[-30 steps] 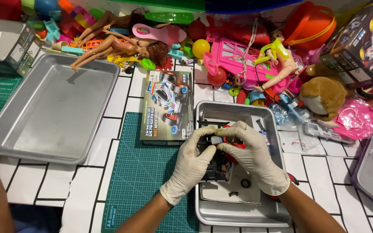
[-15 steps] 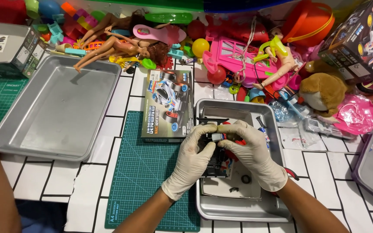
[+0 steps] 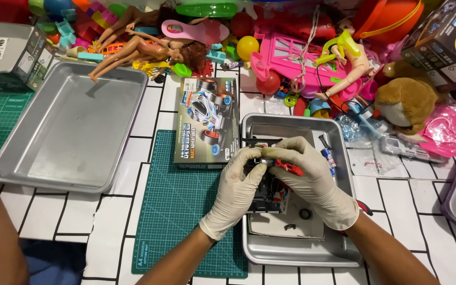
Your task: Assembling a blue toy car by fitting plastic parts and applying decorative stickers.
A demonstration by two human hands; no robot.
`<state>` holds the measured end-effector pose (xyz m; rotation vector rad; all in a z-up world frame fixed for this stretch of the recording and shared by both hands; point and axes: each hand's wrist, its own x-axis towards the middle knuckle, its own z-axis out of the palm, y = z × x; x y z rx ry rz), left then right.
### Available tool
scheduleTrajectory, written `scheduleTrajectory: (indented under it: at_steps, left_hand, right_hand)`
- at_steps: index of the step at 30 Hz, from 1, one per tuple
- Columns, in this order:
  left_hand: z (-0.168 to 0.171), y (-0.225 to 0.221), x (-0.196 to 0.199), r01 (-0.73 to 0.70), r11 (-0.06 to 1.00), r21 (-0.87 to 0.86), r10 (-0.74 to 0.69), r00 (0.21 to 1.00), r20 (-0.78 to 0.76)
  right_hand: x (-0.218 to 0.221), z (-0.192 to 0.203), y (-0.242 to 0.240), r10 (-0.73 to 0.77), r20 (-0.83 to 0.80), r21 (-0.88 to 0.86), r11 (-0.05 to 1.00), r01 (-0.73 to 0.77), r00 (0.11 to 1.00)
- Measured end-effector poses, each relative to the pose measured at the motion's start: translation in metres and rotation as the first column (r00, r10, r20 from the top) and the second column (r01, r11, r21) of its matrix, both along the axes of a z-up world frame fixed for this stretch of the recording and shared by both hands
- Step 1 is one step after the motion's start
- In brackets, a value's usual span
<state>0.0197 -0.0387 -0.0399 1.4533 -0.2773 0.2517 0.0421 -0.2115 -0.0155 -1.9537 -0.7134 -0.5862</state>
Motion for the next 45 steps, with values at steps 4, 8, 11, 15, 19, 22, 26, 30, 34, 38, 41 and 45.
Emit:
scheduleTrajectory:
  at_steps: [4, 8, 11, 15, 19, 22, 26, 30, 34, 38, 41, 45]
  left_hand:
    - [0.008, 0.000, -0.002, 0.002, 1.000, -0.009, -0.002, 1.000, -0.009]
    - [0.016, 0.009, 0.002, -0.022, 0.997, 0.077, 0.022, 1.000, 0.004]
    - [0.022, 0.022, 0.012, -0.131, 0.980, 0.147, 0.133, 0.991, -0.004]
    - [0.052, 0.046, 0.013, -0.224, 0.964, 0.146, 0.237, 0.968, -0.078]
    - [0.047, 0.067, 0.029, -0.316, 0.932, 0.177, 0.335, 0.938, -0.087]
    - [0.039, 0.066, 0.031, -0.351, 0.913, 0.210, 0.372, 0.926, -0.069]
    - [0.039, 0.063, 0.030, -0.343, 0.911, 0.229, 0.365, 0.929, -0.064]
    - [0.037, 0.061, 0.031, -0.341, 0.904, 0.258, 0.364, 0.930, -0.046]
    - [0.039, 0.056, 0.028, -0.275, 0.927, 0.255, 0.293, 0.955, -0.034]
    - [0.031, 0.053, 0.028, -0.233, 0.936, 0.263, 0.235, 0.972, 0.021]
    - [0.027, 0.048, 0.026, -0.200, 0.942, 0.268, 0.192, 0.980, 0.054]
    - [0.018, 0.043, 0.027, -0.228, 0.925, 0.304, 0.204, 0.973, 0.110]
  right_hand:
    - [-0.003, 0.007, -0.001, -0.001, -0.007, -0.010, 1.000, 0.001, 1.000]
    - [0.002, 0.011, -0.008, 0.017, -0.119, 0.200, 0.980, 0.007, 0.993]
    - [0.004, 0.005, -0.010, 0.015, -0.226, 0.263, 0.964, 0.046, 0.974]
    - [0.007, 0.014, -0.017, -0.005, -0.266, 0.180, 0.982, 0.054, 0.964]
    - [-0.003, 0.045, -0.010, -0.015, -0.566, -0.236, 0.961, -0.145, 0.824]
    - [-0.013, 0.057, -0.005, -0.003, -0.713, -0.403, 0.820, -0.407, 0.701]
    - [-0.016, 0.060, -0.009, 0.030, -0.811, -0.403, 0.695, -0.595, 0.584]
    - [0.004, 0.042, -0.017, -0.153, -0.736, -0.511, 0.765, -0.393, 0.659]
    - [0.015, 0.006, -0.029, -0.271, -0.422, -0.801, 0.558, -0.216, 0.865]
    - [0.014, -0.022, -0.033, -0.237, -0.204, -0.909, 0.406, -0.094, 0.950]
    - [0.010, -0.028, -0.028, -0.264, -0.095, -0.922, 0.387, 0.015, 0.960]
    - [0.009, -0.037, -0.032, -0.224, -0.004, -0.927, 0.366, 0.081, 0.974]
